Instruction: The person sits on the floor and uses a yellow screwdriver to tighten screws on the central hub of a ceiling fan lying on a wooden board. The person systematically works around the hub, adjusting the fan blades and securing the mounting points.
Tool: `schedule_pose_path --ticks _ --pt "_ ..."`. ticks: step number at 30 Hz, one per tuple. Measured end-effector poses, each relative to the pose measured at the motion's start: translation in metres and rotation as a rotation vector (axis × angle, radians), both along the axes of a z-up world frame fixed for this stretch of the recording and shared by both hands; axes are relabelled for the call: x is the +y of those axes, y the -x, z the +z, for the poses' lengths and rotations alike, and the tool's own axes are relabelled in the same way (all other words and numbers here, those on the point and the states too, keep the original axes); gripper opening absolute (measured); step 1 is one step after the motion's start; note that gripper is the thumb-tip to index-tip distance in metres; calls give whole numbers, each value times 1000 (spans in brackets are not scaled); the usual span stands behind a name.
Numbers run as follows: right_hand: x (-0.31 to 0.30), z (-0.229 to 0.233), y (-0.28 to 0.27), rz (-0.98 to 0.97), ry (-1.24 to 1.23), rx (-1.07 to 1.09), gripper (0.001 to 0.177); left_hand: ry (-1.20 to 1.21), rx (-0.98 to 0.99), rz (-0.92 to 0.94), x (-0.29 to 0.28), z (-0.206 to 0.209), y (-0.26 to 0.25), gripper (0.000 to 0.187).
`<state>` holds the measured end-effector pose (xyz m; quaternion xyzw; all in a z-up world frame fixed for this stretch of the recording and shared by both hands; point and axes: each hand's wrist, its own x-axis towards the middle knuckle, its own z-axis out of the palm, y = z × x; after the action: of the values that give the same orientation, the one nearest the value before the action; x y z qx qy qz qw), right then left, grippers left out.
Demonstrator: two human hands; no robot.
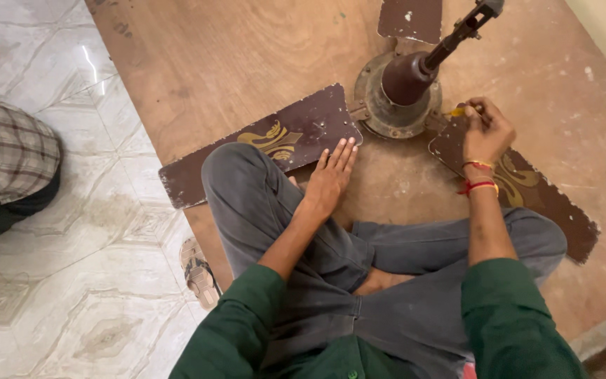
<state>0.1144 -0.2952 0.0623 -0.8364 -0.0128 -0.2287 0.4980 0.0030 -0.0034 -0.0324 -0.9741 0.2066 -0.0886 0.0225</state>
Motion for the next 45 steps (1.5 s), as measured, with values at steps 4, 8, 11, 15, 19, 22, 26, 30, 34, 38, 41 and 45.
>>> schedule_pose_path --ticks 4,8,11,15,19,22,26,30,34,38,41,45 --pt "4 -8 -4 50 -202 -62 11 34 28 6 2 3 2 68" --pt "9 -5 -1 -3 -98 -10 10 28 52 3 4 11 4 69" --pt "15 -1 1 20 -65 -51 9 29 76 -4 5 17 5 72" --pt "17 3 -1 24 67 -110 8 38 89 -2 4 22 3 74" --pt "15 4 -6 17 -63 -56 6 12 112 -11 4 21 3 75" --pt "14 4 -6 18 -116 -35 6 68 105 -11 3 18 3 73" --pt "12 5 -2 25 -86 -26 7 64 84 -7 1 12 2 73" --pt "16 4 0 10 62 -79 8 13 55 0 3 10 2 72" --pt "18 10 -1 -11 23 -83 9 -31 72 3 2 15 0 74" --pt "21 10 4 98 -26 -138 14 61 91 -4 3 14 6 72" --pt "20 11 4 2 66 -57 8 34 68 -1 2 15 2 73" --pt "19 7 1 28 10 -90 7 27 83 -10 4 15 2 73"
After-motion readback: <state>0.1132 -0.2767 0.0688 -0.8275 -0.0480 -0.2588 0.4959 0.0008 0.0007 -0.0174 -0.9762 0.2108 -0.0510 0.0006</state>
